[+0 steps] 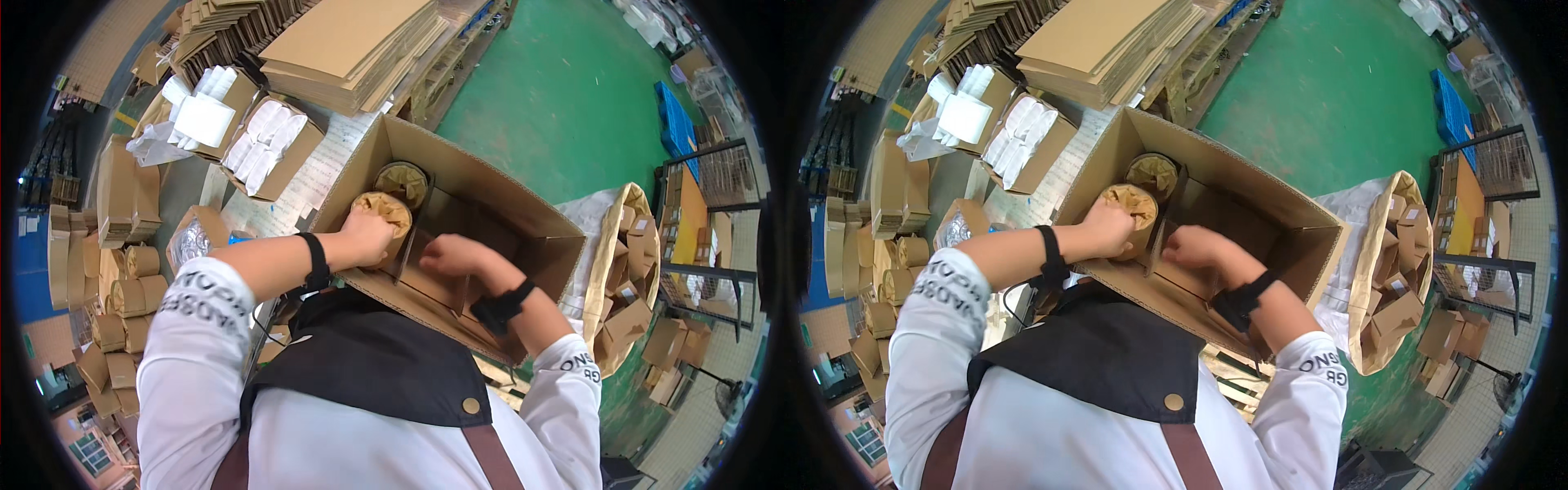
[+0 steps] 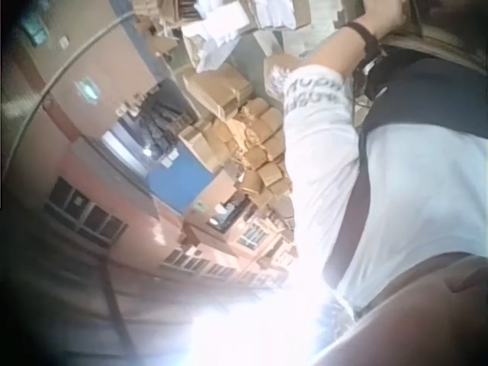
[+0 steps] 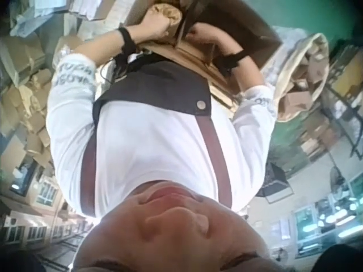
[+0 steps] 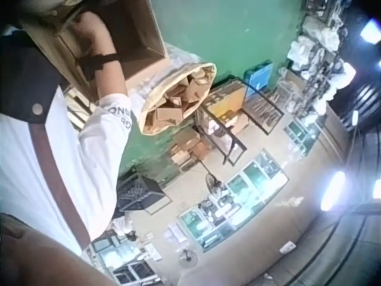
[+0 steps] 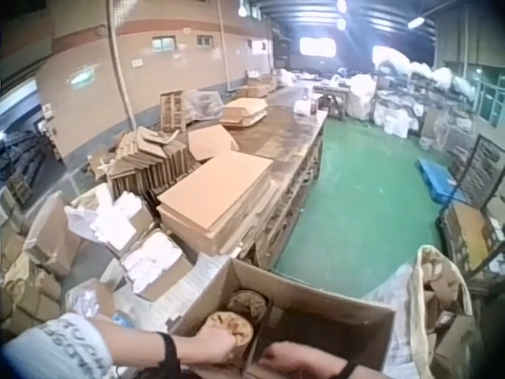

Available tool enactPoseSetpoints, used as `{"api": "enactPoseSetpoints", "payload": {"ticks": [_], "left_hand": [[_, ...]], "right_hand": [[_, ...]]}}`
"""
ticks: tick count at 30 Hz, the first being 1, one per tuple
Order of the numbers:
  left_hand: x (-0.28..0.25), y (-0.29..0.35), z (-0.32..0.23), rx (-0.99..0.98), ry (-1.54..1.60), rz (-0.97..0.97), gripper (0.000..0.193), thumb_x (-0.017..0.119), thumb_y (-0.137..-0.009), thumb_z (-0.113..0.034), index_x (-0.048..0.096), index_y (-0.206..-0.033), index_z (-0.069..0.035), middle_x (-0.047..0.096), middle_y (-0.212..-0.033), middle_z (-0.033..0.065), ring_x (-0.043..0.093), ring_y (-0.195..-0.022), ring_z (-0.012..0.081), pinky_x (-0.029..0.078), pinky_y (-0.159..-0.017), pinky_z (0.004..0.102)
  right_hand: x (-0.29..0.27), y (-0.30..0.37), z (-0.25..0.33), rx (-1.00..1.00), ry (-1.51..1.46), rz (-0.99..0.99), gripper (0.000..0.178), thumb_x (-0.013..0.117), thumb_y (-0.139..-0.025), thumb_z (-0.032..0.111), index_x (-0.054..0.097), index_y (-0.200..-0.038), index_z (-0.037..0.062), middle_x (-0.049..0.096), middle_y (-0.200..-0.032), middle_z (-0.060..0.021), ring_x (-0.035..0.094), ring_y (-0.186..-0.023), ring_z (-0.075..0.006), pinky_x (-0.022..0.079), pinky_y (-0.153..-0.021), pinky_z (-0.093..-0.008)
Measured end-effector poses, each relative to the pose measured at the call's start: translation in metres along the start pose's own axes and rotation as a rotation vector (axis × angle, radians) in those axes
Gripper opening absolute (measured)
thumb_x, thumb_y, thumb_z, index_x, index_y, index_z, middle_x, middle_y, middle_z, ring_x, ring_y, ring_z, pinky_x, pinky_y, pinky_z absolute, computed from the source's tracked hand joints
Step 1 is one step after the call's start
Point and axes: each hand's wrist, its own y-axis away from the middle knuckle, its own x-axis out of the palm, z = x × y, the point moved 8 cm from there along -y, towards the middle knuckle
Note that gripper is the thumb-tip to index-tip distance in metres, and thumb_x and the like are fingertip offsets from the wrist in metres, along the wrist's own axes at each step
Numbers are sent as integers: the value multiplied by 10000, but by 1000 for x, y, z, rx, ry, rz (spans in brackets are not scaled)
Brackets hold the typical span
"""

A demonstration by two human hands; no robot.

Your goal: Packing items into a cardboard box with protective dividers and sealing it with tape.

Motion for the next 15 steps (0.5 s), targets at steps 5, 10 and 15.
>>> {"api": "enactPoseSetpoints", "payload": {"ticks": [5, 10, 15], "left_hand": [[67, -8, -1, 119, 114, 429, 351, 677, -783, -355, 683, -901, -23, 687, -938, 141, 646, -940, 320, 479, -817, 432], [-61, 103, 11, 362, 661, -442, 333, 577, -902, -282, 576, -1145, -54, 634, -1025, 161, 603, -976, 353, 486, -823, 442], [-1, 323, 165, -480, 933, -1011, 449, 659, -874, -296, 530, -1220, -41, 583, -1056, 160, 569, -977, 334, 459, -860, 396]], "right_hand": [[77, -55, -31, -98, 39, -235, 445, 580, -801, 229, 591, -1167, -23, 647, -1074, -235, 599, -1028, -378, 460, -898, -433], [9, 10, 86, -638, 8, 67, 337, 578, -822, 122, 589, -1106, -60, 646, -1029, -147, 589, -922, -202, 475, -854, -333], [-64, 164, 233, -457, 29, -319, 511, 538, -958, 328, 459, -1305, -39, 573, -1202, -243, 612, -1011, -312, 565, -759, -454]]}}
